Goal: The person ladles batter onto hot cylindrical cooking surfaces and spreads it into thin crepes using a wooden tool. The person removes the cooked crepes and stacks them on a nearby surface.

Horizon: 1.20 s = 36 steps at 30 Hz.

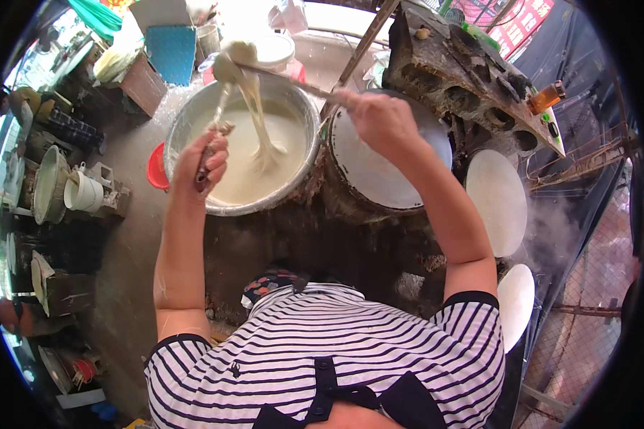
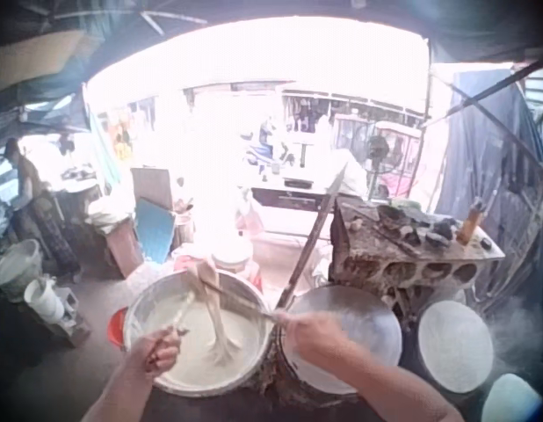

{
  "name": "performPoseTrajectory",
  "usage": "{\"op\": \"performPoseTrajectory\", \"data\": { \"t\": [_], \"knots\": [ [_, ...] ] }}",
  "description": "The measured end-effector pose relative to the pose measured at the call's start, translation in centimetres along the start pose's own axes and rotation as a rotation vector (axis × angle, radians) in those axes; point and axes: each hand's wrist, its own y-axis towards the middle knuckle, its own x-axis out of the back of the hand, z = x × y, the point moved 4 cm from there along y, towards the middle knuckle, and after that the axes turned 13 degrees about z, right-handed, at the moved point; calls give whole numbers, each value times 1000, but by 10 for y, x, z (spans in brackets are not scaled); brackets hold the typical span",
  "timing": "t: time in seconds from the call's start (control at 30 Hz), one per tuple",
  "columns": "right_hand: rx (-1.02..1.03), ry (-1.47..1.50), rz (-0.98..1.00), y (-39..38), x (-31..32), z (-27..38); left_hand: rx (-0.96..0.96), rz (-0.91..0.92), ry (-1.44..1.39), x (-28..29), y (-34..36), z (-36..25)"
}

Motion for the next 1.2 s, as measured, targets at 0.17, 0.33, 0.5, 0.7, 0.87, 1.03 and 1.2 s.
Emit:
{"op": "performPoseTrajectory", "data": {
  "t": [0.17,0.33,0.5,0.7,0.87,1.03,1.2],
  "knots": [
    [107,-103,-457,-31,9,-52,-28,117,26,-28,-4,-16],
    [-49,60,-503,-88,-70,-107,280,15,-237,-18,16,26],
    [-397,620,-660,-173,-140,-123,476,124,-253,-59,47,67],
    [-810,1332,-576,-247,-198,-115,711,450,-79,-135,114,128],
    [-952,1421,-535,-271,-233,-121,755,435,310,-171,161,212],
    [-1047,1381,-386,-265,-245,-118,583,416,1021,-133,194,294],
    [-1039,1248,-335,-258,-233,-110,86,401,1816,-113,189,312]
  ]
}}
